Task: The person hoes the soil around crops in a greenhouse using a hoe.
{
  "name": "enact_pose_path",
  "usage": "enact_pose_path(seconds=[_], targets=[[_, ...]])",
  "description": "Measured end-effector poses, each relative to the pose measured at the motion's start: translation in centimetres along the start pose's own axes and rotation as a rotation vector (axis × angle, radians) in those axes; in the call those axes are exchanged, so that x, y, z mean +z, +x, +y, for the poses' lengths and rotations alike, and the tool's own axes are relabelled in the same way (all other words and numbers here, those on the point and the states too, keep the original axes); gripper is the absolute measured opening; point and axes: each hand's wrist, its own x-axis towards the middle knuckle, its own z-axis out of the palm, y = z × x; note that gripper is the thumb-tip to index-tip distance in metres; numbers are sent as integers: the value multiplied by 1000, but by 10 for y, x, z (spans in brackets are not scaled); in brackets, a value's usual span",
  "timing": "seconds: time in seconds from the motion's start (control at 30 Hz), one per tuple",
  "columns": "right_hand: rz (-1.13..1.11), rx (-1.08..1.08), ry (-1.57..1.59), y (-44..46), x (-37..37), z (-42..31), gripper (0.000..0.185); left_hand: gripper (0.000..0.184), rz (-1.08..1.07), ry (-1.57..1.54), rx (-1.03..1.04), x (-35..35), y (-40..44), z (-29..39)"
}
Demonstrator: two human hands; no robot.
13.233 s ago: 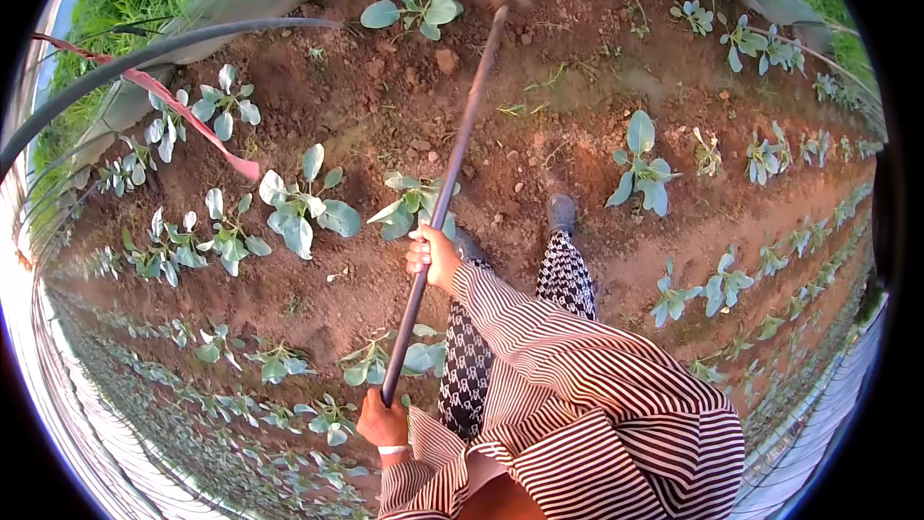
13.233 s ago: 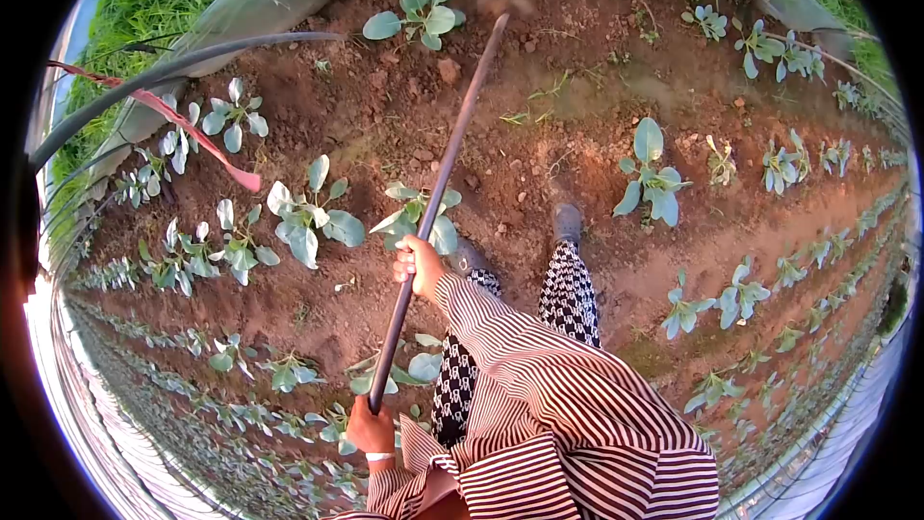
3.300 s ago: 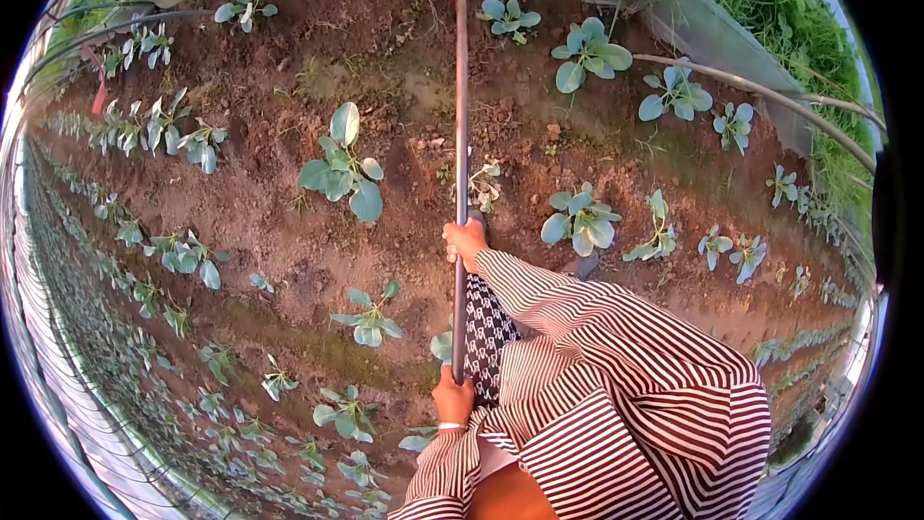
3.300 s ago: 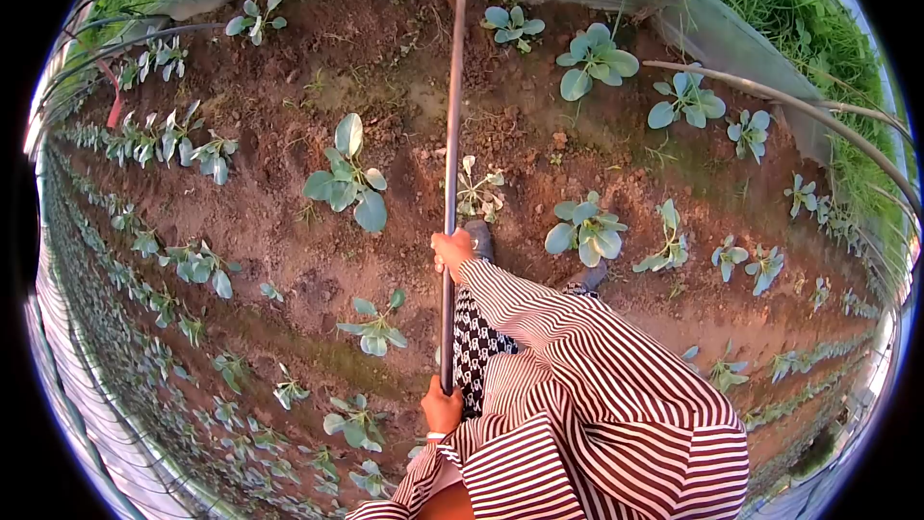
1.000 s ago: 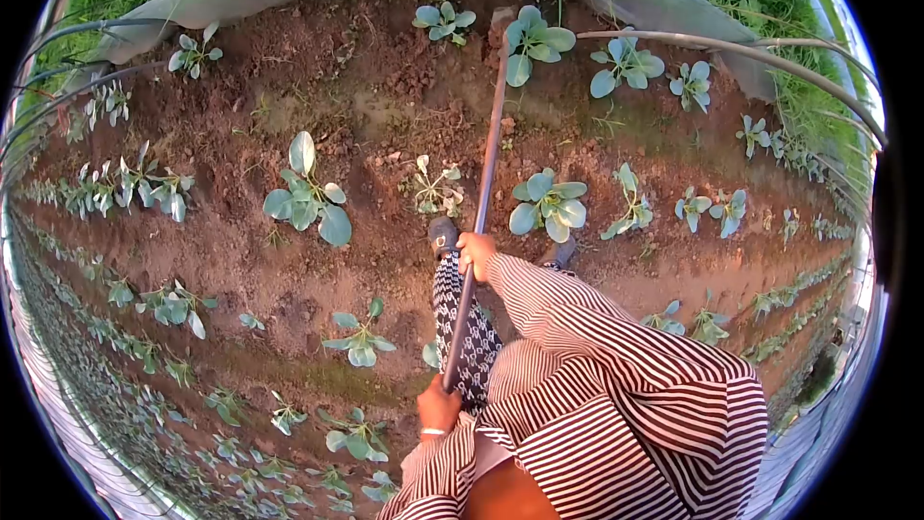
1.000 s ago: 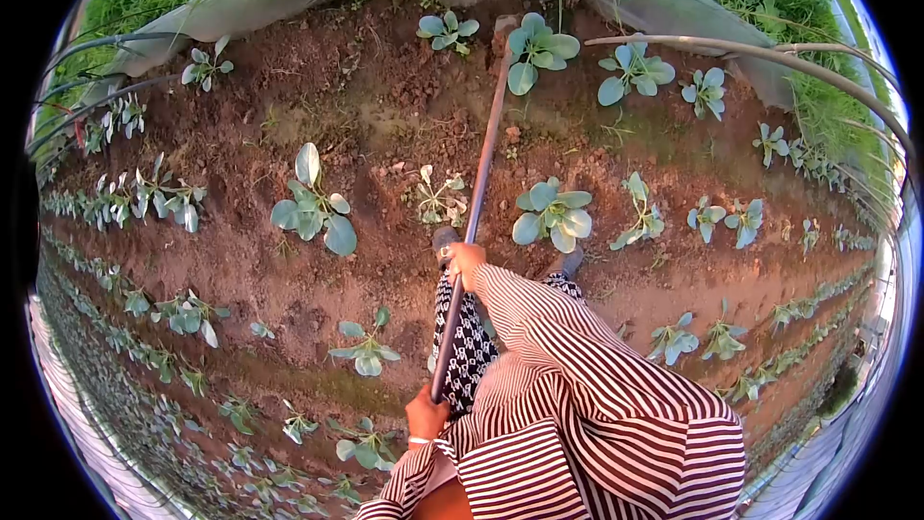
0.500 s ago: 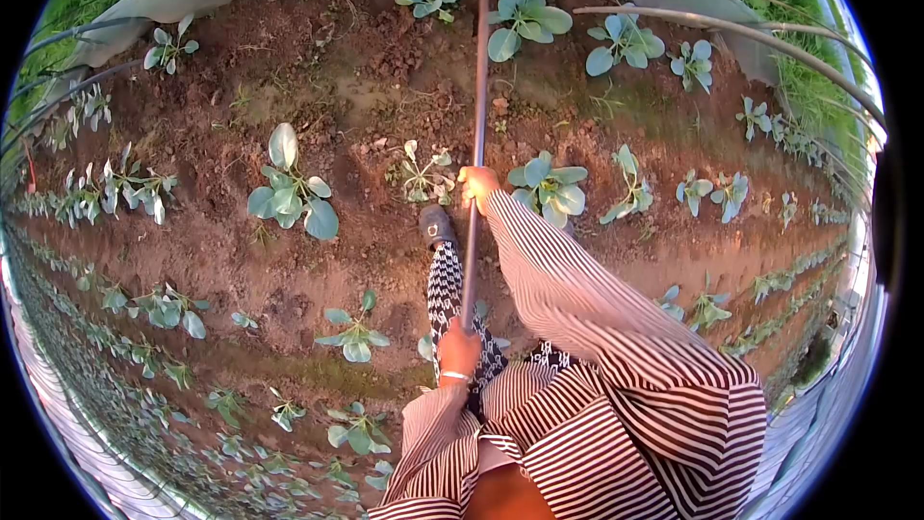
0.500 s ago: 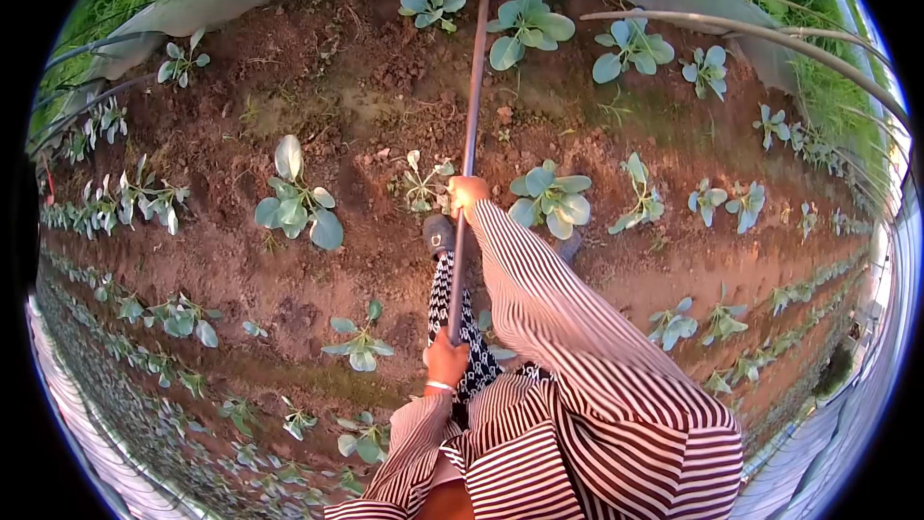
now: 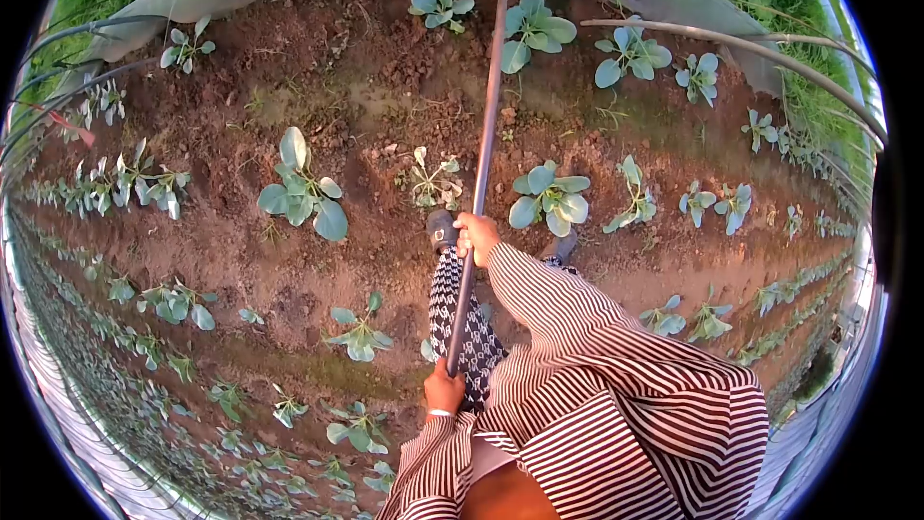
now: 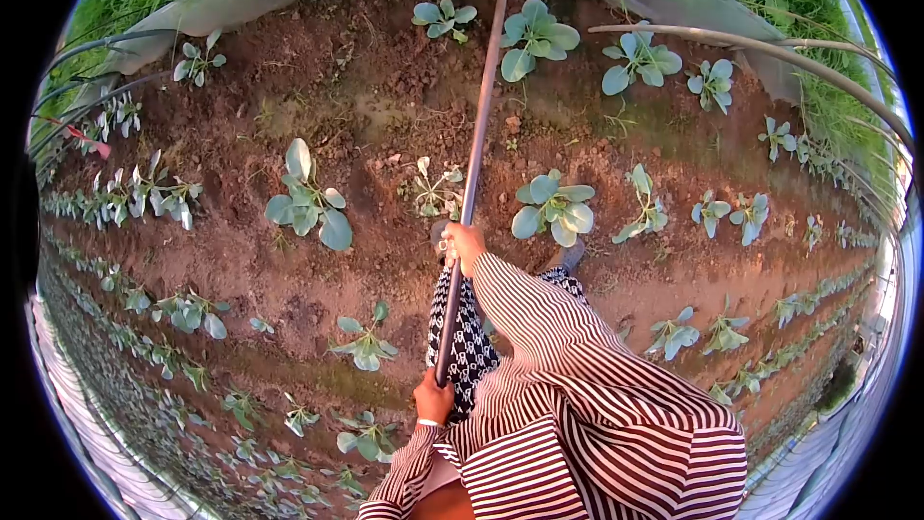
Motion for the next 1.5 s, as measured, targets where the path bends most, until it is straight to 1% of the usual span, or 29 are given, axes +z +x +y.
enact_pose_path(seconds=[0.03, 0.13, 0.17, 0.2, 0.23, 0.27, 0.3, 0.33, 0.37, 0.4, 0.43, 0.5, 0.53, 0.6, 0.67, 0.73, 0.77, 0.8, 0.9, 1.03, 1.07, 1.13, 1.2, 1.27, 1.3, 1.33, 1.4, 1.47, 1.5], targets=[[30, -52, -48, 10, 3, -9, 16, 35, -6, -60, 65, 2, 12, 3], [81, -219, -177, 49, 2, -42, 16, 33, -85, -20, 10, 4, 49, 48], [4, -151, -125, 80, -13, -49, 18, 32, -113, 19, 8, 7, 52, 62], [-17, 41, 146, 87, -24, -55, 19, 30, -136, 56, 10, 8, 51, 83], [67, -36, -62, 83, -32, -37, 16, 29, -208, 63, -44, 2, 34, 101], [146, -123, -274, 52, -24, -24, 13, 32, -215, 44, -134, -11, 13, 89], [119, 61, -107, 39, -22, -13, 14, 33, -179, 2, -27, -13, -3, 54], [161, -12, -109, 20, -12, 6, 16, 33, -142, -40, 70, -14, -15, 21], [117, 63, -41, 22, -17, 27, 16, 32, -113, 8, 8, -27, -26, 16], [88, 92, -69, 23, -16, 45, 13, 32, -85, 62, -47, -40, -33, 14], [65, 174, 91, 0, -5, 42, 13, 29, -39, 114, -55, -46, -37, 9], [-120, 251, 242, 2, -10, 67, 19, 23, 41, 234, -76, -48, -45, -11], [-202, 278, 243, -15, -5, 67, 31, 21, 43, 254, -66, -51, -50, -21], [-296, 315, 293, -35, -9, 85, 29, 21, 72, 260, -74, -48, -64, -54], [-291, 302, 255, -69, -10, 92, 26, 19, 39, 223, 36, -49, -83, -91], [-299, 306, 348, -81, -14, 87, 25, 19, -36, 223, 31, -55, -93, -113], [-300, 132, 325, -75, -19, 78, 26, 19, -72, 235, 13, -56, -96, -121], [-224, 186, 382, -65, -25, 64, 27, 19, -95, 248, 9, -56, -95, -124], [18, 106, 297, -54, -40, 58, 25, 20, -127, 273, 19, -53, -86, -125], [65, 67, 323, -63, -71, 47, 21, 22, -166, 294, 22, -41, -87, -115], [49, 85, 332, -69, -80, 45, 20, 22, -174, 298, 23, -37, -87, -113], [-27, 104, 343, -76, -94, 50, 32, 23, -189, 319, 22, -31, -89, -110], [-231, 168, 428, -67, -119, 68, 30, 25, -179, 340, 28, -21, -84, -101], [-154, 144, 422, -43, -131, 80, 31, 26, -105, 375, 41, -8, -75, -89], [-51, 8, 386, -23, -143, 78, 21, 26, -57, 411, 36, 2, -72, -80], [98, 53, 406, 18, -162, 82, 20, 27, 43, 436, 9, 16, -65, -50], [293, -232, 539, 77, -186, 95, 20, 23, 27, 541, -27, 28, -50, 1], [226, 251, 282, 62, -178, 75, 25, 16, 91, 654, -13, 15, -61, 15], [263, 239, 274, 23, -157, 68, 25, 13, 116, 638, -35, 16, -70, -14]])
